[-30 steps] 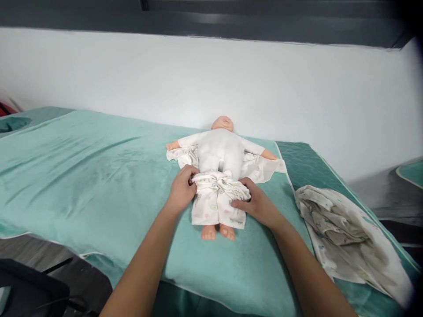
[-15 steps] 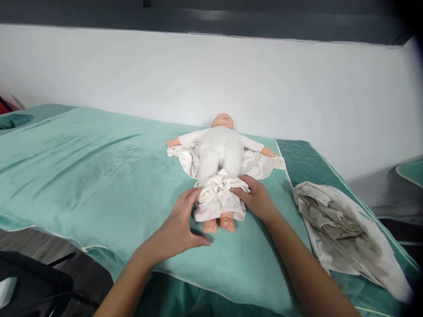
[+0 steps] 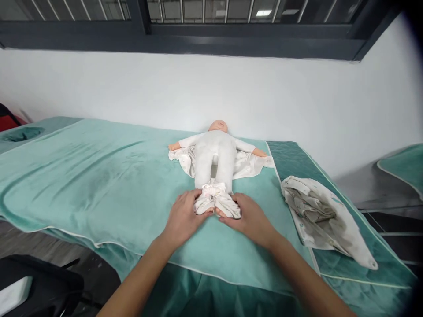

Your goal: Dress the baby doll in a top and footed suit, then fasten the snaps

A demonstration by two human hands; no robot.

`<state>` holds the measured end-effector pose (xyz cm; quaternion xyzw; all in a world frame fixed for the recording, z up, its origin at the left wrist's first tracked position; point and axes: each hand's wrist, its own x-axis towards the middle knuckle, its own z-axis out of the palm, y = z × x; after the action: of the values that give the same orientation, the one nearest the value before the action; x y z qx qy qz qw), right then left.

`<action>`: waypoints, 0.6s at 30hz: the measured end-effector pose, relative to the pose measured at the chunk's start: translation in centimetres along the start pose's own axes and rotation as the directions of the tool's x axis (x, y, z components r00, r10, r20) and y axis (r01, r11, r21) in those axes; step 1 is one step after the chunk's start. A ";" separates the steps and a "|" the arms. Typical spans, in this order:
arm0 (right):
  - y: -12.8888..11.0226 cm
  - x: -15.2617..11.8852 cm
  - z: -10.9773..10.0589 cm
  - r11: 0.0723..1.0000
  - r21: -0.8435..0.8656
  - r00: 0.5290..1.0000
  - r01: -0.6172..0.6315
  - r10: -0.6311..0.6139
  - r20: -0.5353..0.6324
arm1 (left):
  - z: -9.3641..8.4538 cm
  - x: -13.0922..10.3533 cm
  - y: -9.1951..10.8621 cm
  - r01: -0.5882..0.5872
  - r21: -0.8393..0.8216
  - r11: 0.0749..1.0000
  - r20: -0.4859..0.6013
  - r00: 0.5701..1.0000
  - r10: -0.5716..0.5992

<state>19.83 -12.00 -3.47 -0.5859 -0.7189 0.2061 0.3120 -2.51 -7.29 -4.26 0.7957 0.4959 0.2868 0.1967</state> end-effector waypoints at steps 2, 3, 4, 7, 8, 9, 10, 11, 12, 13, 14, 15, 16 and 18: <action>-0.8 -0.1 -0.9 0.998 -0.010 0.997 -0.059 0.060 0.049 | -1.2 -0.4 0.7 0.055 -0.047 0.997 0.078 0.996 -0.051; -1.3 -0.2 -1.5 0.996 -0.003 0.992 -0.086 0.086 0.091 | -2.1 -0.6 1.1 0.082 -0.087 0.993 0.143 0.987 -0.069; -1.7 -0.4 -2.2 0.994 0.008 0.985 -0.107 0.105 0.137 | -3.1 -0.9 1.6 0.109 -0.127 0.986 0.217 0.973 -0.079; -3.1 -1.0 -4.6 0.990 0.078 0.951 -0.120 0.092 0.295 | -6.5 -1.7 3.2 0.157 -0.211 0.965 0.429 0.902 -0.053; -3.6 -1.3 -5.4 0.987 0.113 0.930 -0.117 0.069 0.361 | -7.7 -1.9 3.8 0.162 -0.220 0.962 0.486 0.873 -0.036; -4.2 -1.5 -6.3 0.981 0.152 0.900 -0.121 0.043 0.434 | -8.8 -2.1 4.3 0.163 -0.221 0.962 0.541 0.841 -0.018; -4.8 -1.6 -7.1 0.973 0.189 0.861 -0.131 0.018 0.508 | -9.9 -2.3 4.9 0.161 -0.216 0.963 0.592 0.806 -0.003; -5.4 -1.8 -7.9 0.966 0.216 0.819 -0.142 -0.007 0.573 | -11.0 -2.4 5.3 0.156 -0.202 0.967 0.633 0.774 0.007; -6.1 -1.8 -8.7 0.961 0.235 0.782 -0.148 -0.032 0.623 | -12.1 -2.4 5.8 0.146 -0.178 0.973 0.670 0.742 0.011; -6.7 -1.9 -9.4 0.957 0.250 0.751 -0.145 -0.058 0.657 | -13.2 -2.4 6.2 0.130 -0.150 0.980 0.708 0.706 0.015; -7.4 -1.8 -10.0 0.956 0.264 0.728 -0.130 -0.088 0.680 | -14.3 -2.3 6.6 0.109 -0.128 0.986 0.749 0.662 0.023; -8.0 -1.8 -10.5 0.955 0.277 0.714 -0.106 -0.121 0.690 | -15.4 -2.1 6.9 0.089 -0.113 0.990 0.792 0.609 0.036; -8.7 -1.6 -11.1 0.955 0.286 0.708 -0.076 -0.150 0.690 | -16.5 -1.9 7.3 0.077 -0.110 0.991 0.832 0.553 0.049; -10.3 -1.2 -11.9 0.957 0.291 0.725 -0.016 -0.189 0.662 | -18.6 -1.3 8.1 0.065 -0.126 0.990 0.869 0.488 0.079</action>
<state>20.83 -16.32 11.70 -0.3848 -0.7737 0.4903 0.1134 -9.55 -11.45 14.33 0.8171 0.3032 -0.1199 0.4754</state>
